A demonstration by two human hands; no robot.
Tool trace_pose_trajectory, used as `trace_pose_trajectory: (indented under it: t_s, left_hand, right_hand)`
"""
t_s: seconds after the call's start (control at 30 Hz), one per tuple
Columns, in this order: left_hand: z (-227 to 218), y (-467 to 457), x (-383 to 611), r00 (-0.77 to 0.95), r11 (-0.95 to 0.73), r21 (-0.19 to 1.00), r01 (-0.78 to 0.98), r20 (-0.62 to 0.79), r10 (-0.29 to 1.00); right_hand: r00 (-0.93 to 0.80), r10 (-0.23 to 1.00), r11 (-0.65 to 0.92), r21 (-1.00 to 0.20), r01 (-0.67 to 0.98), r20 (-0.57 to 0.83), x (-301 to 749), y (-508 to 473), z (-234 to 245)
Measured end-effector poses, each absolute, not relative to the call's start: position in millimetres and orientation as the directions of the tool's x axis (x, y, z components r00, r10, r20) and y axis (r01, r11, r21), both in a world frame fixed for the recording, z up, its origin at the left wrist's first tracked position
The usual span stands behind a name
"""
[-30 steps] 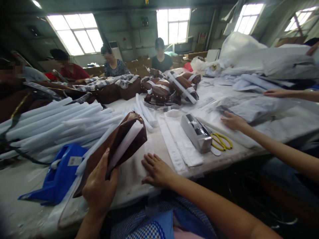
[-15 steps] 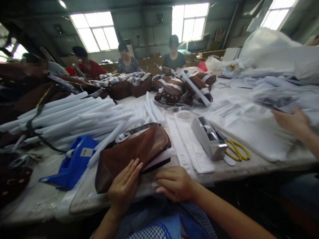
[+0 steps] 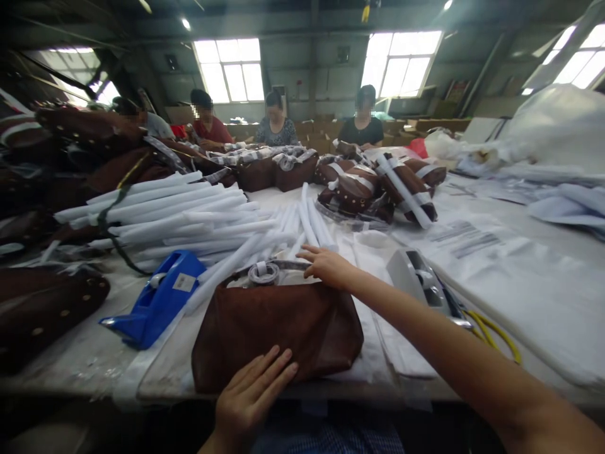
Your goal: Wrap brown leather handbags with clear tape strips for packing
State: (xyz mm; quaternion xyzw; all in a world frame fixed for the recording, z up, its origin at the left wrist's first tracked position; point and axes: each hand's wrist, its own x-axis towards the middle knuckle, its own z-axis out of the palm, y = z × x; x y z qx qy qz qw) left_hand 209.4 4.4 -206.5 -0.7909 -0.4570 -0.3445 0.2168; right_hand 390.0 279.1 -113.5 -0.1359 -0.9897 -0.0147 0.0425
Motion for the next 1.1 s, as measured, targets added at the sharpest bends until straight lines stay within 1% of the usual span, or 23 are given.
trace_pose_trajectory:
  t_s: [0.03, 0.1, 0.23, 0.33, 0.43, 0.5, 0.6, 0.73, 0.8, 0.9, 1.03, 1.1]
  left_hand:
    - [-206.5, 5.2, 209.6, 0.345, -0.483, -0.032, 0.875, 0.742, 0.575]
    - [-205.5, 7.1, 209.6, 0.345, -0.475, -0.043, 0.879, 0.746, 0.57]
    - [-202.8, 12.4, 208.1, 0.35, -0.466, -0.067, 0.882, 0.757, 0.552]
    - [-202.5, 16.0, 206.1, 0.342, -0.456, -0.064, 0.888, 0.755, 0.559]
    - [-203.4, 17.5, 204.9, 0.338, -0.455, -0.06, 0.888, 0.757, 0.559]
    - [-204.2, 17.8, 205.0, 0.336, -0.454, -0.057, 0.889, 0.757, 0.561]
    - [-205.4, 18.9, 205.3, 0.315, -0.442, -0.033, 0.896, 0.751, 0.58]
    - [-204.9, 23.6, 203.0, 0.299, -0.424, -0.021, 0.905, 0.741, 0.601]
    - [-204.1, 27.0, 200.5, 0.307, -0.418, -0.034, 0.908, 0.733, 0.607]
    - [-203.4, 32.2, 196.1, 0.32, -0.41, -0.057, 0.91, 0.727, 0.608]
    - [-203.9, 37.6, 191.4, 0.333, -0.403, -0.078, 0.912, 0.713, 0.617]
    - [-204.1, 39.0, 190.0, 0.335, -0.398, -0.081, 0.914, 0.704, 0.626]
  right_hand:
    - [-0.973, 0.232, 0.971, 0.05, 0.232, 0.009, 381.6, 288.8, -117.0]
    - [-0.981, 0.177, 0.982, 0.087, 0.17, -0.078, 365.7, 301.2, -124.1]
    - [-0.984, 0.15, 0.981, 0.137, 0.137, -0.092, 340.6, 310.9, -138.0]
    - [-0.985, 0.129, 0.979, 0.172, 0.109, -0.111, 330.7, 316.1, -141.3]
    - [-0.988, 0.082, 0.985, 0.159, 0.061, -0.129, 331.1, 319.5, -131.6]
    - [-0.992, 0.079, 0.992, 0.103, 0.069, -0.1, 336.3, 319.7, -118.5]
    - [-0.992, 0.126, 0.991, -0.034, 0.127, -0.027, 347.1, 317.8, -94.9]
    - [-0.985, 0.168, 0.968, -0.195, 0.156, 0.045, 361.2, 312.7, -69.6]
    - [-0.971, 0.235, 0.942, -0.257, 0.214, 0.052, 367.9, 307.0, -63.0]
    - [-0.933, 0.352, 0.895, -0.318, 0.312, 0.077, 378.5, 292.4, -61.7]
    - [-0.847, 0.476, 0.84, -0.409, 0.357, 0.237, 396.5, 261.3, -70.6]
    - [-0.794, 0.513, 0.828, -0.43, 0.359, 0.325, 407.3, 239.6, -77.2]
